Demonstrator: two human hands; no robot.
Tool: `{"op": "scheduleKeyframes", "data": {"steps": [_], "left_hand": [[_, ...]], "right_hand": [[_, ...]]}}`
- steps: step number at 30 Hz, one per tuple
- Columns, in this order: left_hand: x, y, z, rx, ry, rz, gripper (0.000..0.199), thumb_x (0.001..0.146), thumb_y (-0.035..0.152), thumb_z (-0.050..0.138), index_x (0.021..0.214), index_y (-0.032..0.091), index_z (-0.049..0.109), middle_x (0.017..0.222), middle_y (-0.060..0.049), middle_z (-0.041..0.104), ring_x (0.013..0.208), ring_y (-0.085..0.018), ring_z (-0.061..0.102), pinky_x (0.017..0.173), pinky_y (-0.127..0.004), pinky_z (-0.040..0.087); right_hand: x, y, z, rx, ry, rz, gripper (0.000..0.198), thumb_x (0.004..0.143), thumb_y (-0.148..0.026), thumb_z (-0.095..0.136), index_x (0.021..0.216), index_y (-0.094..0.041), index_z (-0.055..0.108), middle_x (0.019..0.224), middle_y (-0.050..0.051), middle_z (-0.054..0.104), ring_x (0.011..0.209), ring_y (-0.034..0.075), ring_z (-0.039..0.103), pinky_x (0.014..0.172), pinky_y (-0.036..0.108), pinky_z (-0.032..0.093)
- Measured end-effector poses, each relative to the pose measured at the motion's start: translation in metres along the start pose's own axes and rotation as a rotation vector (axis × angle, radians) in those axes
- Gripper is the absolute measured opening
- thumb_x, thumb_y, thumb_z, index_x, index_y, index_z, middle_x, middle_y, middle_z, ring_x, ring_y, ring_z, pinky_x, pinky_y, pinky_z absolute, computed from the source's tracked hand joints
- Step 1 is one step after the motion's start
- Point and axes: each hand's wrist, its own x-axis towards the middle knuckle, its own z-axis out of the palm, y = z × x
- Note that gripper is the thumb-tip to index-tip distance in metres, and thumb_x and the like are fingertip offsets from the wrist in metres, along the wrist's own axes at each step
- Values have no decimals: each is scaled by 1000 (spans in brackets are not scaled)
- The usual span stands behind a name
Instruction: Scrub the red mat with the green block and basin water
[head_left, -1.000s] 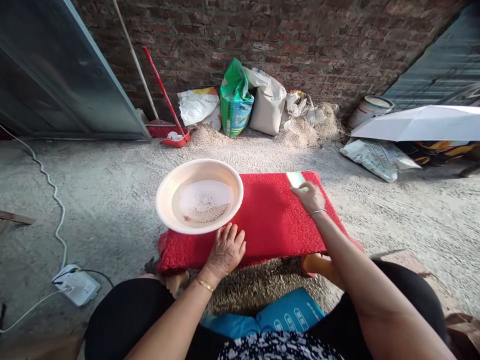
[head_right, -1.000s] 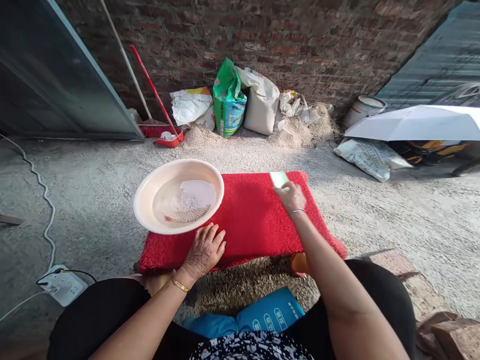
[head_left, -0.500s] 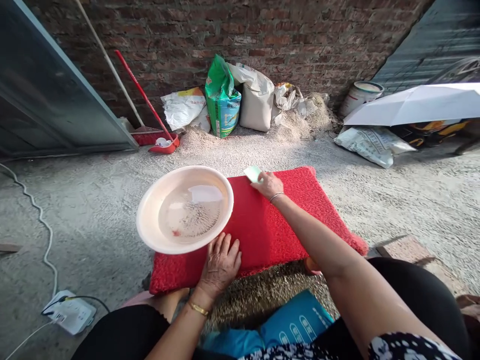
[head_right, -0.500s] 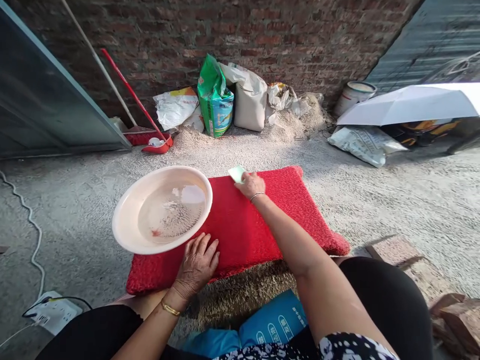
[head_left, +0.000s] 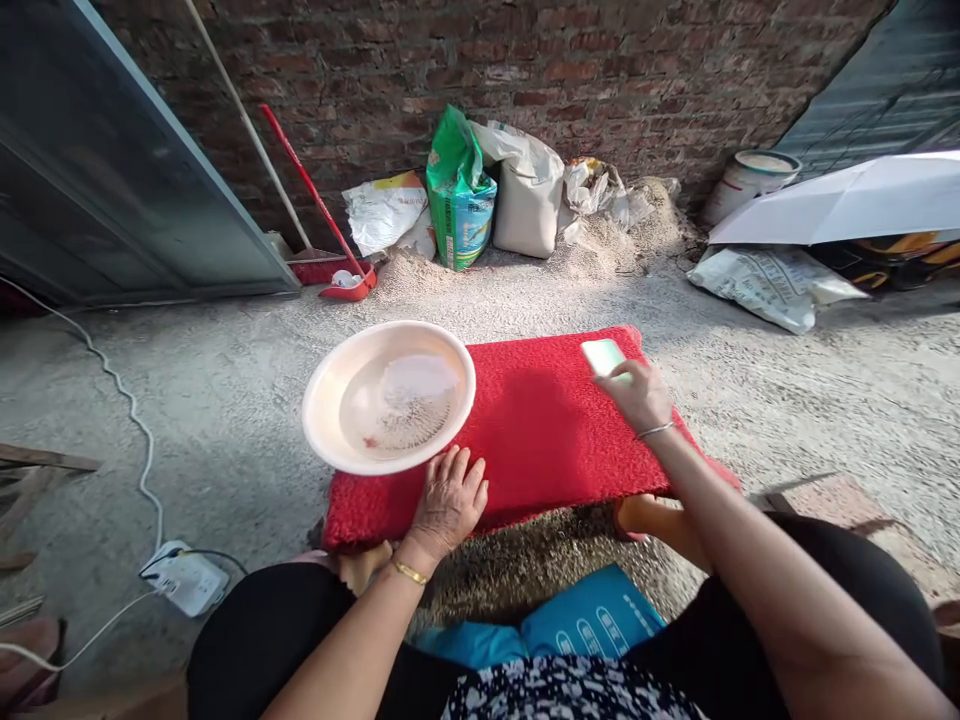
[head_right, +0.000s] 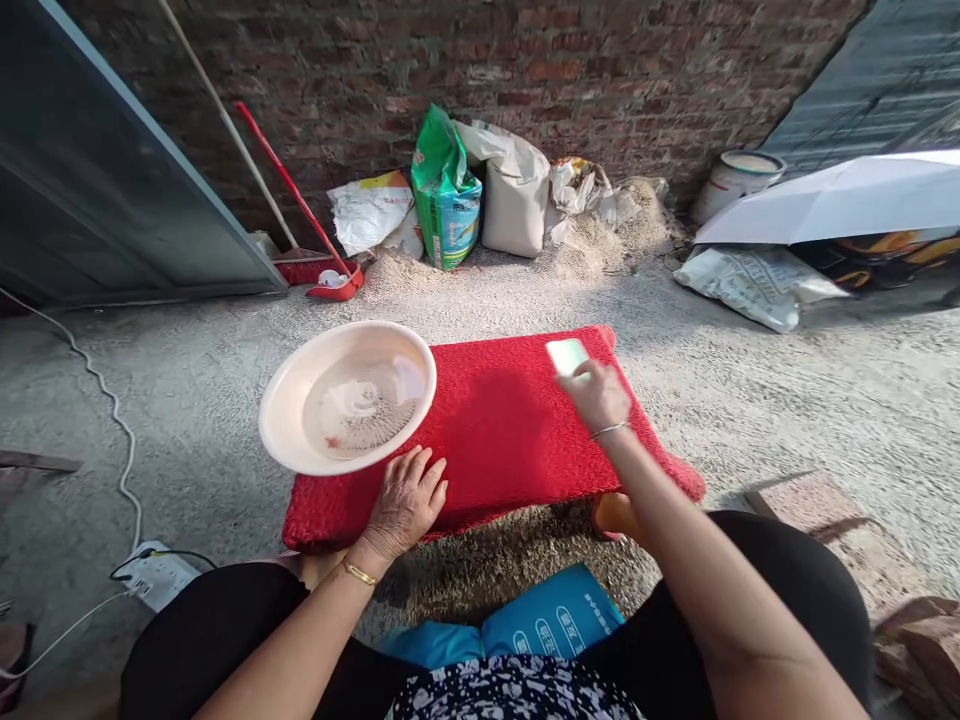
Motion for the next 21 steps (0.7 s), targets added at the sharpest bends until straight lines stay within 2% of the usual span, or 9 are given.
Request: {"op": "scheduleKeyframes", "data": {"steps": [3, 5, 8, 10, 12, 14, 18, 21], "left_hand": [[0, 0, -1, 5, -9, 4, 33, 90, 32, 48, 116, 19, 61, 123, -13, 58, 119, -29, 48, 100, -46, 36], [1, -1, -2, 5, -10, 9, 33, 90, 32, 48, 116, 19, 61, 122, -13, 58, 119, -29, 48, 99, -46, 36], [2, -1, -3, 1, -6, 16, 33, 90, 32, 48, 117, 19, 61, 121, -13, 59, 118, -29, 49, 99, -46, 36], [2, -1, -3, 0, 0, 15, 32, 90, 31, 48, 116, 18, 61, 121, -13, 59, 118, -29, 49, 99, -46, 36], [1, -1, -2, -1, 8, 16, 32, 89, 31, 48, 115, 18, 62, 121, -13, 59, 118, -29, 49, 99, -46, 36], [1, -1, -1, -1, 15, 21, 31, 89, 31, 48, 114, 18, 62, 121, -14, 59, 118, -30, 49, 99, -47, 36], [1, -2, 0, -2, 19, 21, 31, 90, 31, 48, 115, 18, 62, 120, -14, 59, 117, -30, 49, 99, -47, 36], [2, -2, 0, -4, 28, 18, 31, 90, 30, 47, 115, 18, 62, 120, -13, 59, 117, -29, 49, 100, -46, 36]], "right_hand": [[-65, -47, 33, -11, -131, -303, 37, 76, -60, 58, 91, -27, 65, 94, 3, 56, 74, 15, 55, 64, 26, 37], [-94, -72, 53, -54, -160, -429, 38, 80, -60, 55, 94, -27, 65, 91, 3, 56, 73, 14, 55, 63, 25, 35], [-105, -86, 70, -127, -149, -533, 38, 82, -59, 52, 97, -27, 64, 92, 4, 56, 76, 16, 55, 66, 26, 35], [-96, -78, 71, -159, -125, -532, 38, 81, -59, 53, 98, -26, 64, 93, 5, 56, 77, 16, 54, 67, 26, 35], [-79, -55, 63, -183, -93, -441, 38, 79, -59, 55, 98, -26, 64, 93, 5, 56, 76, 16, 54, 66, 27, 35], [-58, -22, 48, -197, -53, -289, 39, 78, -59, 56, 97, -26, 64, 94, 5, 55, 73, 16, 54, 65, 27, 36], [-15, 60, 3, -194, 4, 52, 41, 76, -62, 56, 95, -27, 65, 95, 7, 55, 75, 19, 54, 66, 32, 39], [5, 110, -28, -214, 76, 243, 41, 75, -64, 54, 92, -28, 65, 97, 11, 56, 79, 24, 55, 69, 38, 40]]}}
